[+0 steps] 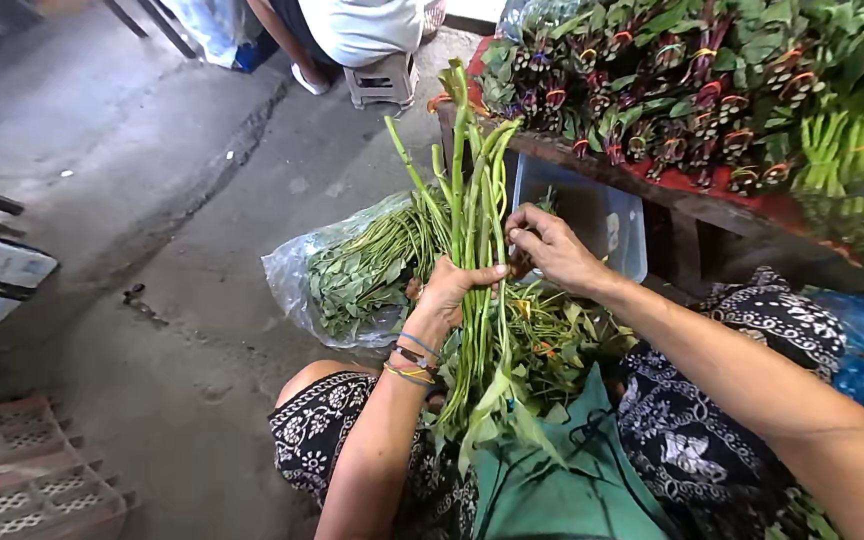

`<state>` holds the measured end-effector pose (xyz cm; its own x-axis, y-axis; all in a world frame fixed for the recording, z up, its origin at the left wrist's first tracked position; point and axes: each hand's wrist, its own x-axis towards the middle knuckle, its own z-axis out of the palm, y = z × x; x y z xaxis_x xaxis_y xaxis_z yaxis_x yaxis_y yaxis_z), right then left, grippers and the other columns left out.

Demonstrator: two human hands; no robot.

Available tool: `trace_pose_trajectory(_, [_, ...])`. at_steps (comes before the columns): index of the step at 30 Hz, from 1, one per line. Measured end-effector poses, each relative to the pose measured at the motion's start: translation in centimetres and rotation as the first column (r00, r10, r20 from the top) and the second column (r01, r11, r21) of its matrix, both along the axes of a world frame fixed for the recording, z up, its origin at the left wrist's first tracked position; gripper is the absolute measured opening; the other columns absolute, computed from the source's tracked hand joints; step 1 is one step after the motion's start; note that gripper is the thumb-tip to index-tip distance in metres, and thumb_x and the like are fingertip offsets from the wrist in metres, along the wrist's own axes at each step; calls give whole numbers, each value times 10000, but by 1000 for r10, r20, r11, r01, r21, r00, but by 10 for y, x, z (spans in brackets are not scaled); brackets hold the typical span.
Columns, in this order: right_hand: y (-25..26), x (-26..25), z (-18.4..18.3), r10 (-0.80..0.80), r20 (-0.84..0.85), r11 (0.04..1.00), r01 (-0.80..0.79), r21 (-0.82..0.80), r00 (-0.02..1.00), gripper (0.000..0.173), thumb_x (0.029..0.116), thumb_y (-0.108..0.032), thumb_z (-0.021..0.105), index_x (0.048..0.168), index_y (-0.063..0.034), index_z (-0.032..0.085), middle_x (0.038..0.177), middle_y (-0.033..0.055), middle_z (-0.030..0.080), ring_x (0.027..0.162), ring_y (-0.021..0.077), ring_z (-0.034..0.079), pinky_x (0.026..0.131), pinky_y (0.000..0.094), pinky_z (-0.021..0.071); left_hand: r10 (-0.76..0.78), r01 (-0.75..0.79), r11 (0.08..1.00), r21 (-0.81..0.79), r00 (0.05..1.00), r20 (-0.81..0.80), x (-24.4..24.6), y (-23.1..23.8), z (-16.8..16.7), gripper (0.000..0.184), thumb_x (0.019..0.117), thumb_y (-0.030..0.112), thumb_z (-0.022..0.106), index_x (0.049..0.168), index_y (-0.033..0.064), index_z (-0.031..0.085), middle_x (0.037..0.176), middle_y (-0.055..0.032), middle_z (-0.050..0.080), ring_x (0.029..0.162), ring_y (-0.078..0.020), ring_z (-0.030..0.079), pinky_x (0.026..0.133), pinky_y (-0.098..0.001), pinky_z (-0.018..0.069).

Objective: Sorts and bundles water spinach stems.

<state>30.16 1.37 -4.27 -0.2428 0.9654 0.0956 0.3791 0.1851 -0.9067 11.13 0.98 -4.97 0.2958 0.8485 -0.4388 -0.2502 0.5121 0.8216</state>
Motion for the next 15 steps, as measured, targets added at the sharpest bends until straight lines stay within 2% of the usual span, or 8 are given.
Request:
trace_pose_trajectory(1, [-2, -3, 1, -18, -152, 984, -9, -175, 988, 124, 1083, -145, 477, 1138, -60, 549, 912, 63, 613, 557, 104, 569, 499, 256, 534, 39, -38, 999, 13, 999, -19, -1, 1, -1, 292, 839, -110, 724, 1078, 18, 617, 773, -89, 699, 581, -143, 662, 529, -270, 579])
trace_pose_trajectory(2, [-5, -6, 0, -33, -217, 958, -31, -284, 976, 114, 1054, -175, 549, 1135, -95, 547, 852, 35, 601, 515, 78, 491, 461, 232, 447, 76, -75, 997, 29, 996, -38, -2, 1, -2, 297, 829, -88, 746, 1075, 30, 630, 785, -79, 699, 592, -138, 659, 537, -272, 578])
trace_pose_trajectory(3, [-8, -8, -2, -26, -195, 951, -36, -308, 980, 149, 986, -170, 657, 1095, -91, 592, 811, 31, 614, 532, 82, 489, 475, 240, 428, 111, -108, 993, 46, 992, -62, -3, 1, -3, 308, 818, -63, 768, 1075, 49, 640, 800, -63, 702, 610, -128, 660, 549, -270, 578])
trace_pose_trajectory(5, [-12, -13, -4, 30, -25, 966, -35, -254, 999, 185, 886, -157, 806, 985, -54, 688, 811, 55, 657, 678, 140, 602, 620, 330, 522, 175, -170, 984, 60, 981, -87, -4, 2, -4, 328, 809, -47, 782, 1087, 58, 645, 839, -64, 707, 654, -132, 664, 589, -286, 578])
trace_pose_trajectory(7, [-15, -18, -5, 30, 85, 977, -11, -214, 996, 139, 904, -160, 798, 944, -58, 713, 790, 47, 672, 692, 129, 617, 658, 337, 526, 212, -208, 977, 52, 973, -96, -3, 4, -4, 340, 806, -54, 782, 1096, 50, 636, 847, -73, 703, 668, -141, 661, 604, -301, 574])
trace_pose_trajectory(10, [-16, -22, -1, -8, 97, 966, 33, -256, 995, 86, 932, -141, 762, 925, -56, 749, 788, 42, 711, 677, 105, 635, 658, 311, 534, 223, -222, 975, 23, 970, -100, -2, 3, -4, 327, 816, -37, 782, 1092, 55, 635, 811, -65, 696, 628, -134, 656, 572, -286, 571])
trace_pose_trajectory(15, [-20, -25, 4, 38, 114, 959, -4, -284, 993, 75, 947, -122, 737, 923, -53, 756, 805, 34, 712, 700, 90, 636, 683, 300, 533, 221, -218, 975, 39, 969, -113, -5, 3, -4, 415, 852, 64, 801, 1213, 76, 598, 973, -76, 711, 753, -148, 680, 648, -318, 584])
